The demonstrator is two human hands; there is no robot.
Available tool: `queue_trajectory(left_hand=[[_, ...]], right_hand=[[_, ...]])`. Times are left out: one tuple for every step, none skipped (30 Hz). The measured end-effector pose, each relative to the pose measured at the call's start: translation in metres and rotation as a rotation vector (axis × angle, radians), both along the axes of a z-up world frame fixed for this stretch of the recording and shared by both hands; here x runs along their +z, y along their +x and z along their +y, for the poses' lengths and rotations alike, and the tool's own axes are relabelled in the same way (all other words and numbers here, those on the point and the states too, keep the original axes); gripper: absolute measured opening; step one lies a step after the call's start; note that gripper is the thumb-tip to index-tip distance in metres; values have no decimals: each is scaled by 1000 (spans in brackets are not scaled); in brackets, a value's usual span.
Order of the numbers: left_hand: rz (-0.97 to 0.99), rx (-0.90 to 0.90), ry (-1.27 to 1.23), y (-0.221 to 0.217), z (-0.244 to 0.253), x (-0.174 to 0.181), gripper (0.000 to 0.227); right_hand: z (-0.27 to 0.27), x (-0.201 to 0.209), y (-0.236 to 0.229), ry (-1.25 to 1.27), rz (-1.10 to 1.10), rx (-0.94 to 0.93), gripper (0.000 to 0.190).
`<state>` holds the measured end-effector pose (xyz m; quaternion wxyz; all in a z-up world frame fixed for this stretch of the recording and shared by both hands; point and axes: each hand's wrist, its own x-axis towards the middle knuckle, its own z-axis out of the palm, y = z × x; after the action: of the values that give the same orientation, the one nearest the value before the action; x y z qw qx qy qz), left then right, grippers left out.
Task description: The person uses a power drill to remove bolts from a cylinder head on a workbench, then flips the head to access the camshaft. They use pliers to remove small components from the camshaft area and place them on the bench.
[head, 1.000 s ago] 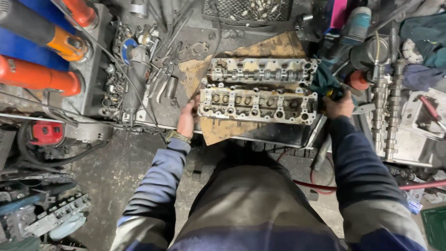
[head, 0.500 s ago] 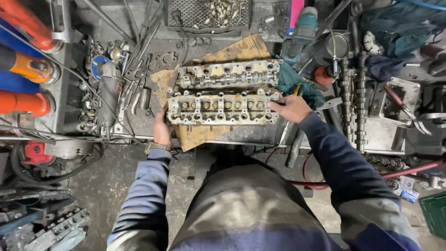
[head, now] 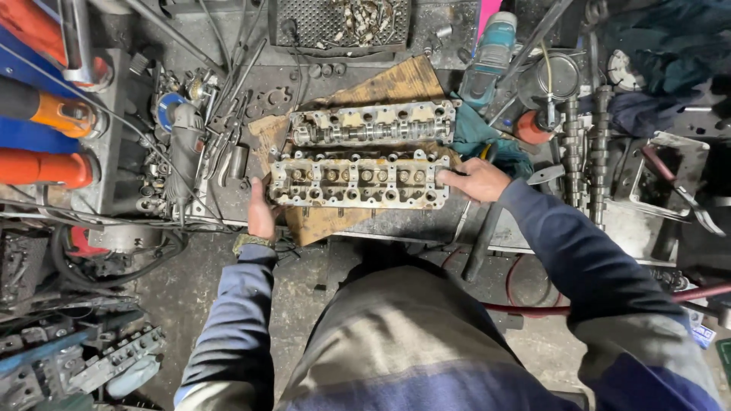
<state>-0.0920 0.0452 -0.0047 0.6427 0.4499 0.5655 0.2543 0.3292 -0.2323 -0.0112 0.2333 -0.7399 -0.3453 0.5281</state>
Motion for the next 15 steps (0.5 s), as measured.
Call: queue_trajectory(left_hand=[[0,-5,0,4,0,3,71],[196,0,102,8,0,5,72],[393,10,204,10,-1,8,73],[395,9,205,15,-9,19,73],[502,-65,371,21,-15,31,68],[607,-141,537,26,-21,43,64],[610,-142,537,33,-24,49,64],[590,-216,711,38,-28,54,61],[565,-289,883,45,-31,60,58],[567,-290,883,54,-35,63,58],[527,-353,938,62,-39,66,51],[486,-415,992,70,-42,69,45],[487,-413,992,79,-53,76,45],[410,-463,1015,87,-64,82,43],[328,-514,1034,98,-76,87,41]], right_hand=[[-9,-8,6,0,0,-5,91],[-18,-17,12,35,74,-167,70],[-25,-25,16,68,150,-324,58],[-40,-37,15,69,152,-324,58],[-52,-49,15,137,-263,-165,40],[-63,-61,15,204,-674,2,27],[-69,-57,6,204,-672,2,27],[-75,-54,-3,322,-887,165,21],[-81,-50,-12,442,-1102,331,29],[-81,-56,-11,442,-1100,331,29],[-80,-61,-10,401,-1164,438,31],[-79,-67,-9,359,-1226,546,33],[-76,-67,-9,361,-1225,547,33],[-72,-68,-10,458,-1282,557,20],[-71,-67,-10,550,-1337,565,9]])
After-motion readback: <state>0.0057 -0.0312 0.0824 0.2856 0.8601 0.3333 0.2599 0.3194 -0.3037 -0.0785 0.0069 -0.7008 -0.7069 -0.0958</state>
